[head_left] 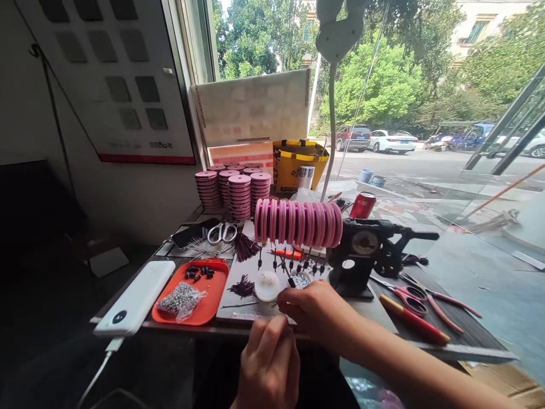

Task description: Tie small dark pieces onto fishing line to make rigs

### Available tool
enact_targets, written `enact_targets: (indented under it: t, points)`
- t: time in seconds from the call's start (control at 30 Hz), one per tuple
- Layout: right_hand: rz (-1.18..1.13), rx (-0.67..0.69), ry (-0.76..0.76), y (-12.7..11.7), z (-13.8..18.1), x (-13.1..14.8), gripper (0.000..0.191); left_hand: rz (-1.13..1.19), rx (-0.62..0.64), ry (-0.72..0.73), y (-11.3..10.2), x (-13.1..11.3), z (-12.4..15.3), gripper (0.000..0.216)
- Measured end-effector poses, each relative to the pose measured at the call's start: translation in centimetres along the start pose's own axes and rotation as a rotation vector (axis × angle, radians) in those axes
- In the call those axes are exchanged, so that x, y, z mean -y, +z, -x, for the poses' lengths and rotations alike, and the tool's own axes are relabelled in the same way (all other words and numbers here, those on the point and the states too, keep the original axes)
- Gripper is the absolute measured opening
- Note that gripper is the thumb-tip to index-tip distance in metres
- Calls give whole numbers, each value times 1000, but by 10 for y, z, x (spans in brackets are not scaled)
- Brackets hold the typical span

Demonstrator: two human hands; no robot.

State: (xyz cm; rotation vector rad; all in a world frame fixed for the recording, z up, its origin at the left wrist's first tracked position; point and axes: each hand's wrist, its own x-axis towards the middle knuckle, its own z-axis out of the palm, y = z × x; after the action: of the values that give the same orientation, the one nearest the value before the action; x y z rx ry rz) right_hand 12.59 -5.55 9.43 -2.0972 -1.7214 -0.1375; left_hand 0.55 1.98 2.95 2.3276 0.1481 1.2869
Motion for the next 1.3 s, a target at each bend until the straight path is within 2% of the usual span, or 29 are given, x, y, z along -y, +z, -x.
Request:
enact_targets:
  t: [0.1, 0.17, 0.23, 0.3, 0.37, 0.4, 0.47, 0.57, 0.7, 0.9, 1.0, 1.07, 1.13, 1.2, 1.3]
  points:
    - [-22, -17, 7, 2, -4, -2, 25, 69, 104, 45, -4, 4, -5, 30]
    - [-25, -35, 6, 3, -3, -2, 22, 202, 116, -19, -6, 4, -9, 27]
    - [-22, -55, 3, 2, 4, -3, 18, 413, 102, -294, -4, 1, -11, 18]
    - [-19, -111, -33, 0, 18, -3, 16, 690, 154, -716, 0, -2, -11, 13]
    - [5, -236, -113, -3, 38, -3, 21, 976, 243, -1092, 4, -5, -9, 10]
    - [29, -304, -161, -3, 49, -4, 25, 1088, 272, -1233, 5, -6, -8, 8]
    - [88, -349, -251, -3, 69, -6, 32, 1234, 284, -1422, 7, -7, -7, 7]
    - [145, -274, -361, 3, 86, -6, 38, 1340, 276, -1556, 6, -8, -6, 11]
    - [212, -286, -466, 16, 83, -4, 33, 1424, 269, -1612, 5, -9, -7, 14]
    - [174, -328, -431, 26, 81, -5, 39, 1440, 286, -1650, 6, -10, -8, 15]
    - [53, -421, -337, 31, 86, -6, 42, 1413, 290, -1691, 6, -10, -7, 16]
    - [-138, -426, -180, 34, 89, -5, 45, 1393, 331, -1656, 7, -10, -7, 15]
    - [-362, -326, -23, 36, 93, -5, 44, 1351, 422, -1547, 7, -10, -7, 11]
    - [-522, -210, 65, 40, 96, -5, 41, 1197, 494, -1370, 7, -11, -9, 5]
    - [-540, -224, 41, 46, 98, -2, 43, 776, 409, -943, 6, -12, -10, 11]
